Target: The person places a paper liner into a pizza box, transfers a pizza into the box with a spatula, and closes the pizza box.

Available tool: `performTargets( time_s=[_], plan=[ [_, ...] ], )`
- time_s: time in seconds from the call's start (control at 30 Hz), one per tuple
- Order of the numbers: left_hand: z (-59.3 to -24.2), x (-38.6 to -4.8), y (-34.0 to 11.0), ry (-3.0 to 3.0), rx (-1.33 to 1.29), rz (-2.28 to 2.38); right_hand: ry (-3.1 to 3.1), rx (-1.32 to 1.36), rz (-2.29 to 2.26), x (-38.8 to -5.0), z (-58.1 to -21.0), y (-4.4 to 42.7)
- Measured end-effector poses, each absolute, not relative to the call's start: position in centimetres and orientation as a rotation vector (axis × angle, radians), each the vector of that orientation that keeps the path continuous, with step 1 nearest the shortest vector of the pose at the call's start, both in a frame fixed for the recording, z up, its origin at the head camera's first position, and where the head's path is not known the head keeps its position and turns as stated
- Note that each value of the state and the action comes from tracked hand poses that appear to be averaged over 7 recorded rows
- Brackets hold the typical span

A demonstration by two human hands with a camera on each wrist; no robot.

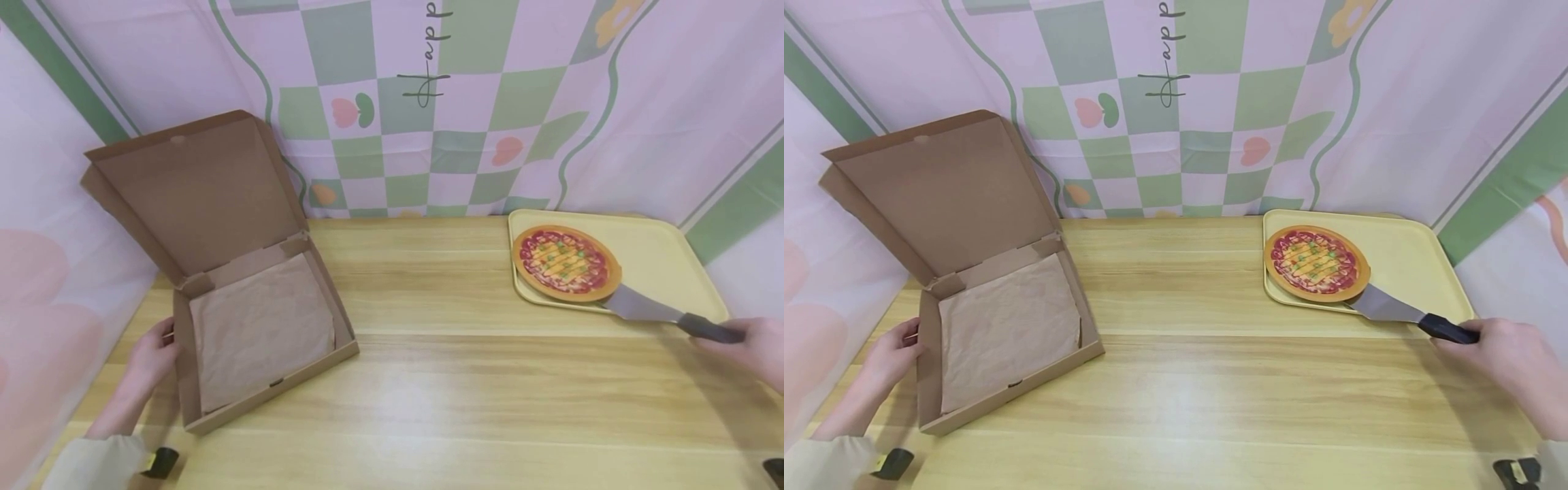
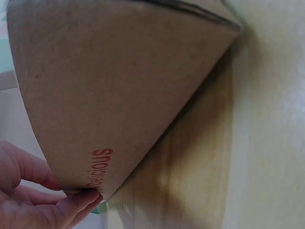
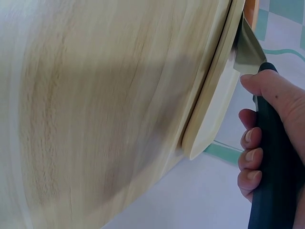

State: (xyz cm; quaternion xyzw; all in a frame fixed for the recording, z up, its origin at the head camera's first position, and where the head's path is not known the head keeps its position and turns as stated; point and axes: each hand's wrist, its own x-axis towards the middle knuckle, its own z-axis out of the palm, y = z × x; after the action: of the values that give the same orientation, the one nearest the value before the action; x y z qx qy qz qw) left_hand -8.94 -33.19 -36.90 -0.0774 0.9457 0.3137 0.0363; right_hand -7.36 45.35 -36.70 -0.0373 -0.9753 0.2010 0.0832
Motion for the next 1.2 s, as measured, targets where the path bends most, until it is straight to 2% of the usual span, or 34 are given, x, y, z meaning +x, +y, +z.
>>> performTargets(
  time_s=[1.2],
  plan=[
    [-37.3,-9.1,-33.5,2.925,-0.212,0.977,-3.058,-0.146,0.324,-8.5,-35.9,43.9]
  ],
)
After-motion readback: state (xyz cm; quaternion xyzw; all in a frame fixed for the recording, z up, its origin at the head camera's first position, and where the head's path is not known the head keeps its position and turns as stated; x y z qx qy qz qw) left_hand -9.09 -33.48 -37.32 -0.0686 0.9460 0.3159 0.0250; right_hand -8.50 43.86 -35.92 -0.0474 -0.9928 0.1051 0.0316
